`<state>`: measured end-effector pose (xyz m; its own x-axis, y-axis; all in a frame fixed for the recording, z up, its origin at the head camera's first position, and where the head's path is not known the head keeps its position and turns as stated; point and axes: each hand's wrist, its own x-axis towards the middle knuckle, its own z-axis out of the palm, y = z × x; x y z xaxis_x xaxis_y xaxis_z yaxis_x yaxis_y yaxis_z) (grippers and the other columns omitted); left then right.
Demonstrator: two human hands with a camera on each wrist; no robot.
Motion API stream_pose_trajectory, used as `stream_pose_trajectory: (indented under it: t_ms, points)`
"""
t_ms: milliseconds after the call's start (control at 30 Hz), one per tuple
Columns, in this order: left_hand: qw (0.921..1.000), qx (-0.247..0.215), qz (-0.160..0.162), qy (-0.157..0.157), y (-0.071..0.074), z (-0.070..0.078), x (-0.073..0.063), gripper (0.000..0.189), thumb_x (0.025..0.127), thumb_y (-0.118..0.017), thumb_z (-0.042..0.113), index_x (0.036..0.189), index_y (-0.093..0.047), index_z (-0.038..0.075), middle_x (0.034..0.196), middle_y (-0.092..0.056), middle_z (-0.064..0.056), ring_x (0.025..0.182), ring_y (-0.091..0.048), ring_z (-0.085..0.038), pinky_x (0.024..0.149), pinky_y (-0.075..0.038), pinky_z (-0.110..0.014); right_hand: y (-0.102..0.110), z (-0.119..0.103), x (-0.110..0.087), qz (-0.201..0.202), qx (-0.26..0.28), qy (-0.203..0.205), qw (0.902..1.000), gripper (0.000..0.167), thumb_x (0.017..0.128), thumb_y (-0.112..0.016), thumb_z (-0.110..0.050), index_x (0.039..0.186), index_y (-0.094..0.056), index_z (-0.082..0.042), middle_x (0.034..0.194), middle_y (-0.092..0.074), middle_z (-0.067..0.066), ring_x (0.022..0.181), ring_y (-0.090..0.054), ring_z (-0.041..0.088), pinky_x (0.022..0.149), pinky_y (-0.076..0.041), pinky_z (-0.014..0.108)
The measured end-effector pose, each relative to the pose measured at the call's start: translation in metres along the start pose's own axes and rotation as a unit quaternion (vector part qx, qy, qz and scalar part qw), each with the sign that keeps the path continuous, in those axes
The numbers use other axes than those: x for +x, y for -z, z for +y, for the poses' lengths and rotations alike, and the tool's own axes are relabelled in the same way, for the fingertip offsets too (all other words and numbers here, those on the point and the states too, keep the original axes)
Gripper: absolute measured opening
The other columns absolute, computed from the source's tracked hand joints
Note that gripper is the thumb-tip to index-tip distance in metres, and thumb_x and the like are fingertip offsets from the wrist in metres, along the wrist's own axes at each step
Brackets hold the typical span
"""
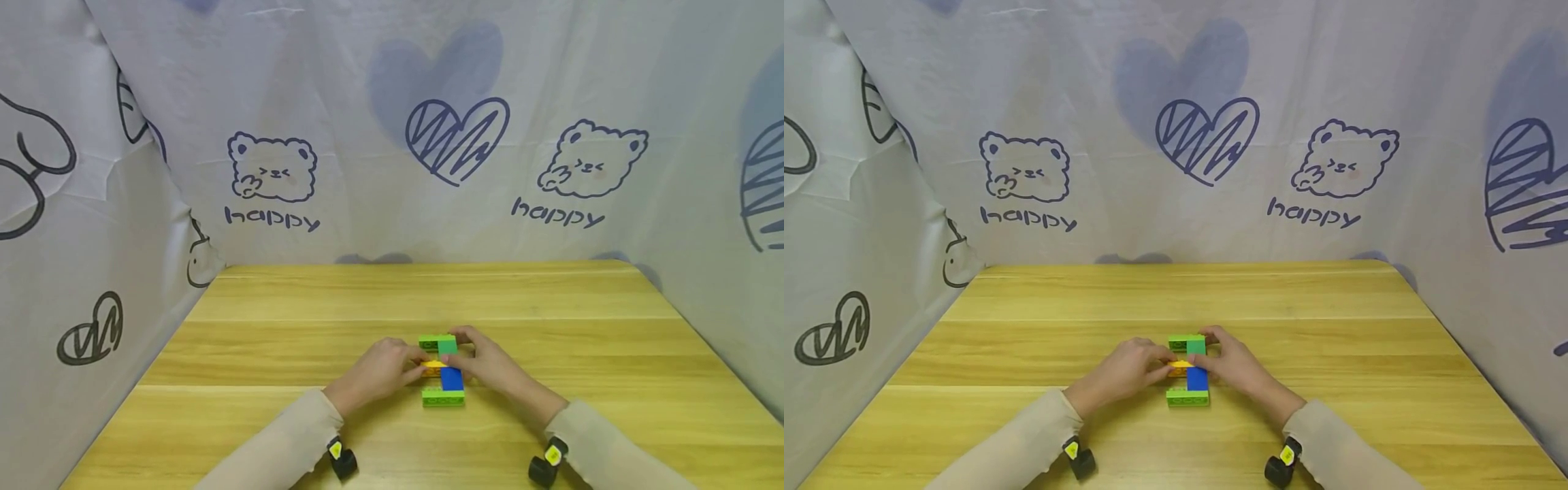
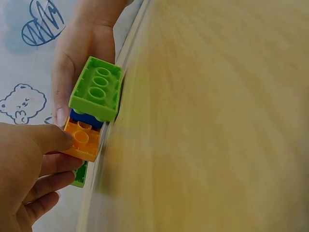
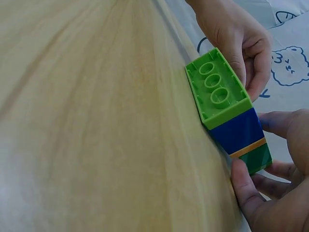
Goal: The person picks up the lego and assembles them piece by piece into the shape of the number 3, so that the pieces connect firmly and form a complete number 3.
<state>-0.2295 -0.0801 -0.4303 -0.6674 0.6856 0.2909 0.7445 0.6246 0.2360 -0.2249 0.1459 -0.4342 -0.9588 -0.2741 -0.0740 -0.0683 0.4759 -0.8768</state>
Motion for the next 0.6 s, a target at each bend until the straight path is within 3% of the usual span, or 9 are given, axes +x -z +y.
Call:
stream_pose_trajectory:
  t_ms: [600]
  points:
    - [0.9999,-0.006,-0.011,0.003,-0.0036,0.0000,0.0024,0.019,0.095,-0.067,0.025,0.108,-0.075,0.014,0.093,-0.072,0.005,0.074,-0.059,-0.005,0.069,-0.048,-0.023,-0.0004,0.0048,0.0025,0.000,0.002,-0.009,1.0000,0.058,0.092,-0.070,-0.027,0.141,-0.048,-0.005,0.126,-0.056,0.014,0.098,-0.060,0.023,0.070,-0.054,0.035]
